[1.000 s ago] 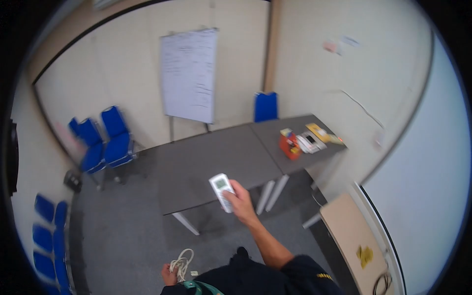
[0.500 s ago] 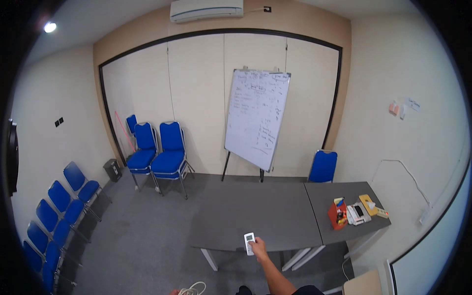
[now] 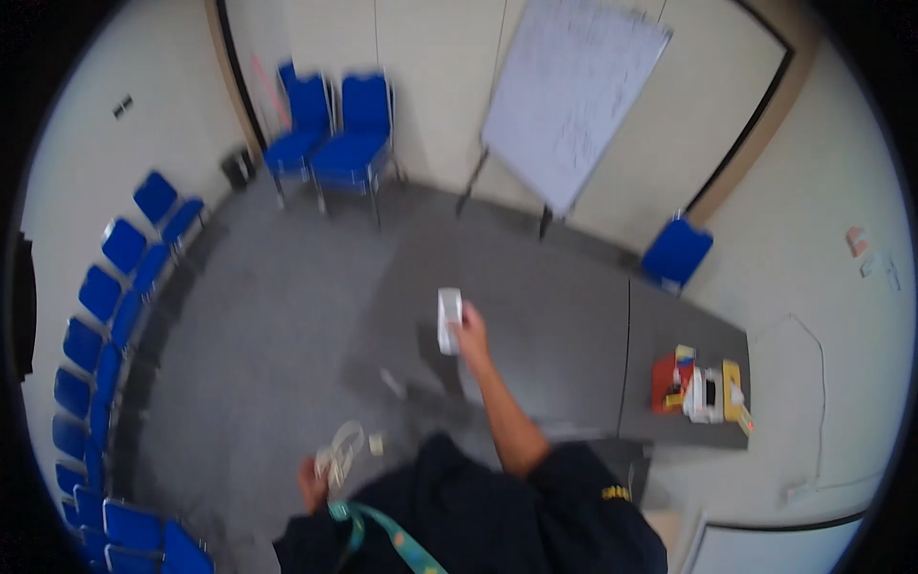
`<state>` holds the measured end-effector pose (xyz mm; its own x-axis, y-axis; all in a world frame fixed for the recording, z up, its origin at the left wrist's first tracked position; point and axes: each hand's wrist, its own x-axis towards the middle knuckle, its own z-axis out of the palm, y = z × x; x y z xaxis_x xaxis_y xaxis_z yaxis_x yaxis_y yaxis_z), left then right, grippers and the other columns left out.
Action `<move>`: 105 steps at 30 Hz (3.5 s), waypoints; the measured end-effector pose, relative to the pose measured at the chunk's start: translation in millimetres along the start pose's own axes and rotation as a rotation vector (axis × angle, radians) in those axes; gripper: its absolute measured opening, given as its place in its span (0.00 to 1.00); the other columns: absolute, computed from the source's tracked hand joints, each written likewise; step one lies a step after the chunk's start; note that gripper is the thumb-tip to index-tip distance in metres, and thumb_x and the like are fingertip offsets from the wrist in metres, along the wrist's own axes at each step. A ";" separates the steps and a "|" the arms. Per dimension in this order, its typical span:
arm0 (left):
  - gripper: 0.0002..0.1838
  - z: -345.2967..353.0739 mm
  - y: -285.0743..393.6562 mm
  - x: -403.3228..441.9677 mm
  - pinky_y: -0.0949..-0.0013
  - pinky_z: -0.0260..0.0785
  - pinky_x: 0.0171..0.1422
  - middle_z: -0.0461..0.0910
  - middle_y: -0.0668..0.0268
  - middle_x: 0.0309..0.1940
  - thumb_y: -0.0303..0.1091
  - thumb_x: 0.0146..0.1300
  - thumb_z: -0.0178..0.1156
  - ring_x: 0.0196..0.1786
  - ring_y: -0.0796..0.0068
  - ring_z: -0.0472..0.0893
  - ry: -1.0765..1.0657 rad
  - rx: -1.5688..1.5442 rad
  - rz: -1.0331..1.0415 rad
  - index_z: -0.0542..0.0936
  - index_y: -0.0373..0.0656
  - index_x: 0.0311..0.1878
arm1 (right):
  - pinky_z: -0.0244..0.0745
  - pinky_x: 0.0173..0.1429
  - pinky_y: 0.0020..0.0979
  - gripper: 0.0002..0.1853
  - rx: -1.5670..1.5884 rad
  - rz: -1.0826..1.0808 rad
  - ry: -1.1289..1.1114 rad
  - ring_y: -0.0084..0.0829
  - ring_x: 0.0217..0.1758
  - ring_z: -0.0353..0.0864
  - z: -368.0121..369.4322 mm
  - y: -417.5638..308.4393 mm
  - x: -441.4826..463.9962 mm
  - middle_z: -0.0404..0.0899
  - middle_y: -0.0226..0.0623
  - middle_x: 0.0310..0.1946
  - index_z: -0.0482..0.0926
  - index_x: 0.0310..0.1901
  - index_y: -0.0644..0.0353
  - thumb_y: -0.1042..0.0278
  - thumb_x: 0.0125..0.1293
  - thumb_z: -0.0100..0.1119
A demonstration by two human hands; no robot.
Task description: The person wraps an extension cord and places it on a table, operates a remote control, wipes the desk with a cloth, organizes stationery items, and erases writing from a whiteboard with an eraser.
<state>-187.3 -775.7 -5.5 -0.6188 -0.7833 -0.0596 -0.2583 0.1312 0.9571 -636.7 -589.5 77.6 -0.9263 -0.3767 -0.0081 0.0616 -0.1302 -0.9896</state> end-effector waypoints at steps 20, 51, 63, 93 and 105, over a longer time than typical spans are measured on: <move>0.05 16.3 64.4 -13.7 0.76 0.58 0.32 0.71 0.76 0.25 0.28 0.65 0.62 0.29 0.86 0.66 0.085 0.091 -0.239 0.75 0.41 0.35 | 0.77 0.56 0.30 0.21 0.215 -0.006 -0.186 0.24 0.51 0.79 37.8 -53.9 12.4 0.79 0.35 0.47 0.71 0.58 0.65 0.81 0.63 0.60; 0.04 -56.1 146.9 73.5 0.77 0.63 0.33 0.78 0.71 0.26 0.22 0.59 0.64 0.30 0.85 0.73 -0.608 0.052 0.083 0.78 0.36 0.36 | 0.69 0.61 0.35 0.24 -0.121 0.257 -1.212 0.27 0.54 0.75 138.5 2.4 -194.9 0.79 0.34 0.48 0.75 0.59 0.62 0.49 0.76 0.51; 0.06 -130.8 159.2 101.5 0.68 0.70 0.45 0.79 0.61 0.34 0.22 0.55 0.63 0.38 0.69 0.79 -0.679 -0.015 0.536 0.80 0.34 0.36 | 0.63 0.34 0.20 0.11 0.081 0.061 -0.396 0.13 0.32 0.67 237.0 -88.6 -331.5 0.73 0.20 0.30 0.79 0.48 0.61 0.61 0.73 0.58; 0.10 -217.4 185.5 -113.4 0.82 0.53 0.28 0.70 0.79 0.22 0.30 0.62 0.70 0.25 0.93 0.63 -1.533 -0.386 0.375 0.76 0.40 0.33 | 0.61 0.27 0.21 0.10 0.041 -0.246 0.933 0.15 0.23 0.66 288.3 -190.7 -739.9 0.69 0.23 0.20 0.75 0.33 0.61 0.66 0.72 0.59; 0.08 -217.7 254.1 -105.3 0.82 0.57 0.29 0.74 0.77 0.23 0.26 0.61 0.68 0.26 0.92 0.68 -1.649 -0.394 0.501 0.77 0.40 0.32 | 0.63 0.32 0.21 0.04 -0.722 -0.097 1.124 0.15 0.26 0.67 285.5 -167.1 -768.4 0.71 0.23 0.21 0.77 0.32 0.61 0.76 0.60 0.63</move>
<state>-26.3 -792.2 305.7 -0.6744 0.6859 0.2736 0.1962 -0.1907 0.9618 170.9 -540.1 290.2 -0.7383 0.6050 0.2981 0.0925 0.5286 -0.8438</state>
